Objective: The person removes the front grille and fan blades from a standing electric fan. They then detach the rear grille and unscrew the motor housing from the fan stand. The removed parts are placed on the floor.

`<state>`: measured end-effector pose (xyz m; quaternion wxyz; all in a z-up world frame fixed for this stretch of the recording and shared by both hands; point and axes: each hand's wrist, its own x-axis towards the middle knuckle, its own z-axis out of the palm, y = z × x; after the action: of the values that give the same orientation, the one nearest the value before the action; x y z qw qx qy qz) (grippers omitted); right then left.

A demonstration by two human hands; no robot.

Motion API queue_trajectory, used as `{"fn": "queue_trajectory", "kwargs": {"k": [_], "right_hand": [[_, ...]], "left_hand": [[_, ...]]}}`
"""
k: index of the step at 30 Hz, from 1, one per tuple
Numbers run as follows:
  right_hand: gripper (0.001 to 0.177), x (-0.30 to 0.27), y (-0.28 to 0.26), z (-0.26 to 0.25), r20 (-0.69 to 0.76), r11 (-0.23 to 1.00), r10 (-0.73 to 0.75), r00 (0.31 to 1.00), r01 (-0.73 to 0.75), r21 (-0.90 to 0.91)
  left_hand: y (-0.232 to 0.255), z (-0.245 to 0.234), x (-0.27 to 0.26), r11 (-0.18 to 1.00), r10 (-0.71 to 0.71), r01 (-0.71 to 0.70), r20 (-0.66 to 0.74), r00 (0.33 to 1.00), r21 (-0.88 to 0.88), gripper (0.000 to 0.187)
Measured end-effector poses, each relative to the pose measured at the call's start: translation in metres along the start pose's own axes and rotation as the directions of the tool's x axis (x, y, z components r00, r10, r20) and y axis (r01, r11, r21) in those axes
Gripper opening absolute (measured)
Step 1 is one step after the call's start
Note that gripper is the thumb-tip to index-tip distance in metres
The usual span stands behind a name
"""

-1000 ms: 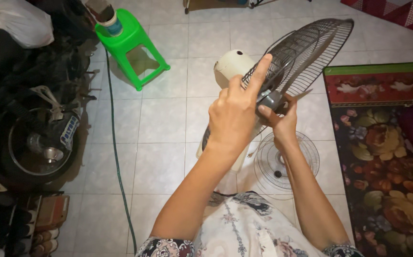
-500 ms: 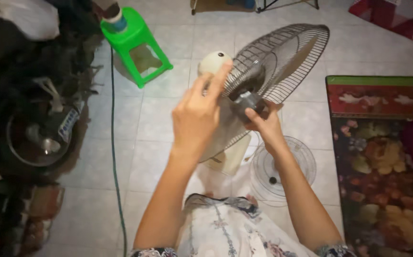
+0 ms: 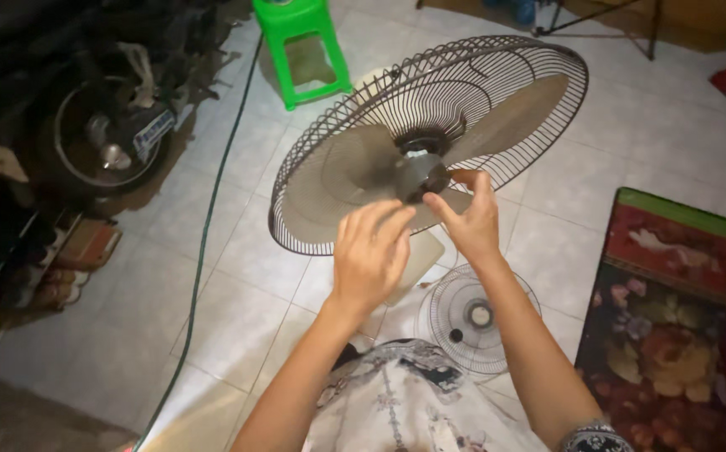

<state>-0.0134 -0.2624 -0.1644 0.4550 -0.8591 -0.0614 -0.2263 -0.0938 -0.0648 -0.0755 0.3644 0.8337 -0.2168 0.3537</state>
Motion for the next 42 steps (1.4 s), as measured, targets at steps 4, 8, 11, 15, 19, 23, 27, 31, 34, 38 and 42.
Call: {"fn": "queue_trajectory", "kwargs": {"k": [4,8,11,15,19,23,27,31,34,38,42], "right_hand": [[0.067,-0.001,0.016,-0.001,0.049,0.944,-0.116,0.992,0.095,0.317],[0.069,0.0,0.015,0.0,0.121,0.943,-0.076,0.99,0.032,0.332],[0.064,-0.001,0.003,-0.002,0.049,0.982,-0.129,0.99,0.121,0.142],[0.06,0.002,-0.017,-0.011,-0.006,0.938,-0.346,0.938,0.346,-0.018],[0.059,0.007,-0.041,-0.025,0.07,0.862,-0.452,0.889,0.456,-0.223],[0.06,0.015,-0.075,-0.038,0.151,0.693,-0.616,0.773,0.623,-0.363],[0.067,0.032,-0.099,-0.046,0.404,0.609,-0.516,0.755,0.655,-0.447],[0.072,0.051,-0.105,-0.039,0.585,0.479,-0.374,0.72,0.69,-0.542],[0.075,0.059,-0.098,-0.033,0.666,0.421,-0.231,0.709,0.69,-0.589],[0.075,0.066,-0.087,-0.035,0.67,0.511,-0.165,0.724,0.644,-0.57],[0.076,0.067,-0.077,-0.036,0.626,0.606,-0.266,0.733,0.632,-0.483]], "left_hand": [[-0.035,0.044,-0.037,0.946,-0.3,0.315,0.16,0.94,-0.079,0.026],[-0.059,0.112,-0.076,0.305,-0.719,0.833,0.462,0.52,-0.462,0.032],[-0.062,0.149,-0.086,-0.021,-0.761,0.75,0.497,0.417,-0.661,0.042],[-0.054,0.158,-0.077,-0.313,-0.806,0.538,0.519,0.284,-0.782,0.051],[-0.046,0.147,-0.071,-0.5,-0.743,0.359,0.603,0.29,-0.788,0.05],[-0.042,0.155,-0.065,-0.401,-0.86,0.424,0.494,0.132,-0.812,0.045],[-0.04,0.166,-0.061,-0.266,-0.911,0.433,0.372,0.18,-0.861,0.046],[-0.028,0.169,-0.065,-0.082,-0.959,0.685,0.245,0.144,-0.724,0.053],[-0.024,0.172,-0.066,0.346,-0.894,0.624,-0.043,0.447,-0.7,0.05],[-0.025,0.182,-0.058,-0.059,-0.845,0.349,0.233,0.481,-0.935,0.072],[-0.026,0.179,-0.055,-0.072,-0.852,0.35,0.24,0.465,-0.934,0.076]]}}
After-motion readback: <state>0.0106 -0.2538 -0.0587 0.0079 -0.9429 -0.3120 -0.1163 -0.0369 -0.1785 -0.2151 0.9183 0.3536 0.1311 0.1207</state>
